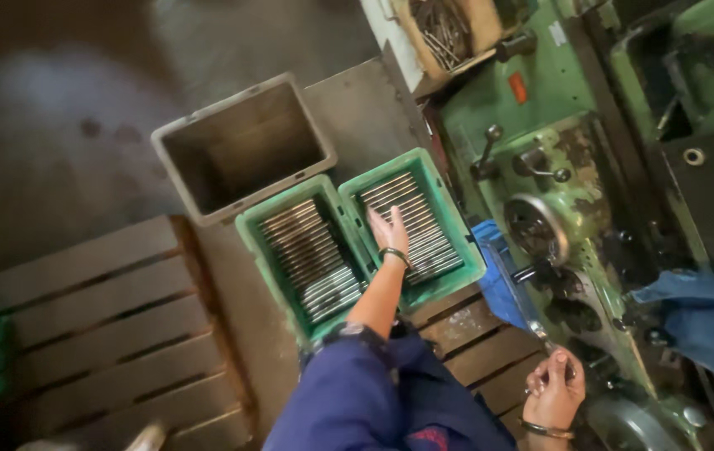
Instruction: The person operates a metal lathe to machine cylindrical metal rods. They repeatedly pick rods from green bins, load them into the lathe chuck, engage the cutting tool, and then remove the finished rods to place them back into the bins.
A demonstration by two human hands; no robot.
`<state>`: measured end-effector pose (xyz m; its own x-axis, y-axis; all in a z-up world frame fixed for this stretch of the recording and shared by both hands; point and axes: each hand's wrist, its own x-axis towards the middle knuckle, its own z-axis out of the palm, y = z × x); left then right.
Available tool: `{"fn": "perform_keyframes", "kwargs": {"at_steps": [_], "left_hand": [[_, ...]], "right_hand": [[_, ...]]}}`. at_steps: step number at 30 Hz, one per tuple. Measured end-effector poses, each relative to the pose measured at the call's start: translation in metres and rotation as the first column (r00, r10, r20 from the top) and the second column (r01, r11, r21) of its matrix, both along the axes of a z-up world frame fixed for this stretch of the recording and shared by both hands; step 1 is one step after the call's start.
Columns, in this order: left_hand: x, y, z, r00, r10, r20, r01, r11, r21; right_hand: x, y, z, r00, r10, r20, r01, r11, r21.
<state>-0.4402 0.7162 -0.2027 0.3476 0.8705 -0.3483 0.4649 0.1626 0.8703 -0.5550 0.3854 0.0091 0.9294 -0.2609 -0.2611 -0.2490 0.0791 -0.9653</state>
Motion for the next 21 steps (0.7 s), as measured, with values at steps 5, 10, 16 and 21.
{"fn": "perform_keyframes", "kwargs": {"at_steps": [5, 10, 16, 21], "left_hand": [[-0.057, 0.064, 0.023, 0.992, 0.038, 0.117, -0.09, 0.874, 0.477], [-0.129, 0.152, -0.009, 0.716, -0.188, -0.672, 0.539, 0.761, 0.361], [-0.144, 0.17, -0.045, 0.448, -0.347, -0.824, 0.818, 0.532, 0.22], [-0.133, 0.172, -0.048, 0.495, -0.463, -0.735, 0.689, 0.724, 0.008]], "right_hand": [[0.013, 0.011, 0.0, 0.998, 0.067, 0.012, -0.067, 0.997, 0.03], [0.019, 0.01, -0.001, 0.995, 0.093, -0.022, -0.093, 0.995, 0.026], [0.016, 0.004, 0.003, 0.998, 0.05, -0.034, -0.05, 0.999, -0.009], [0.018, 0.004, 0.007, 0.998, 0.049, -0.03, -0.048, 0.998, 0.032]]}}
